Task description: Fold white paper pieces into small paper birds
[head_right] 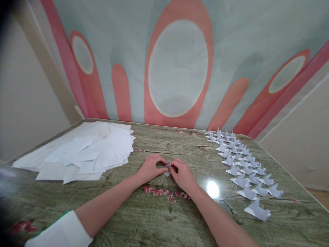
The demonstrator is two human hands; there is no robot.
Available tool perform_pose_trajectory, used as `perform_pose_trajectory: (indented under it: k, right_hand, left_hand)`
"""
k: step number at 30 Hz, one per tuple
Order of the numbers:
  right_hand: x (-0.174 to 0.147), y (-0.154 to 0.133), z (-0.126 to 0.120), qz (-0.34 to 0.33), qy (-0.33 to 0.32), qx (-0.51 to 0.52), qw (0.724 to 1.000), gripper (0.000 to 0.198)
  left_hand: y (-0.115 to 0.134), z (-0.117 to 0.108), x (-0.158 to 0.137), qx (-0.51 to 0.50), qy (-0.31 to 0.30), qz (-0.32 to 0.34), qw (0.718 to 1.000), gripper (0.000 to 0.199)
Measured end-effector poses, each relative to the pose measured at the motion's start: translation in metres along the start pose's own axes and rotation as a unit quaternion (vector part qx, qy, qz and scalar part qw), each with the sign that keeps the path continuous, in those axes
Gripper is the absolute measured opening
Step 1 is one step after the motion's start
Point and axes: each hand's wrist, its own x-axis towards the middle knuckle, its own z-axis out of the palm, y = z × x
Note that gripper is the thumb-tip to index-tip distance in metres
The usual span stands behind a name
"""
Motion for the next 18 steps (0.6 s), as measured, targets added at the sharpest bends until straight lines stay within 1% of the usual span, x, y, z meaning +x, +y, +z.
perform_pose_trajectory:
  k: [5,14,18]
  right_hand:
    - [-0.0016,-0.0006,0.003,0.014,0.016,-0.004,1.0,0.013]
    - [-0.0028,-0.0029,0.0059,0.014,0.032,0.003,0.999,0.016]
    - [-0.0022,-0.0029,0.0052,0.015,0.026,0.0,1.0,0.015]
  left_hand:
    - [0.002,-0.0006,-0.0005,0.015,-0.012,-0.003,1.0,0.024]
    - [0.0031,-0.0008,-0.0003,0.009,-0.019,-0.016,1.0,0.024]
    - [-0.0008,-0.0034,-0.0021,-0.017,-0.03,0.01,0.999,0.023]
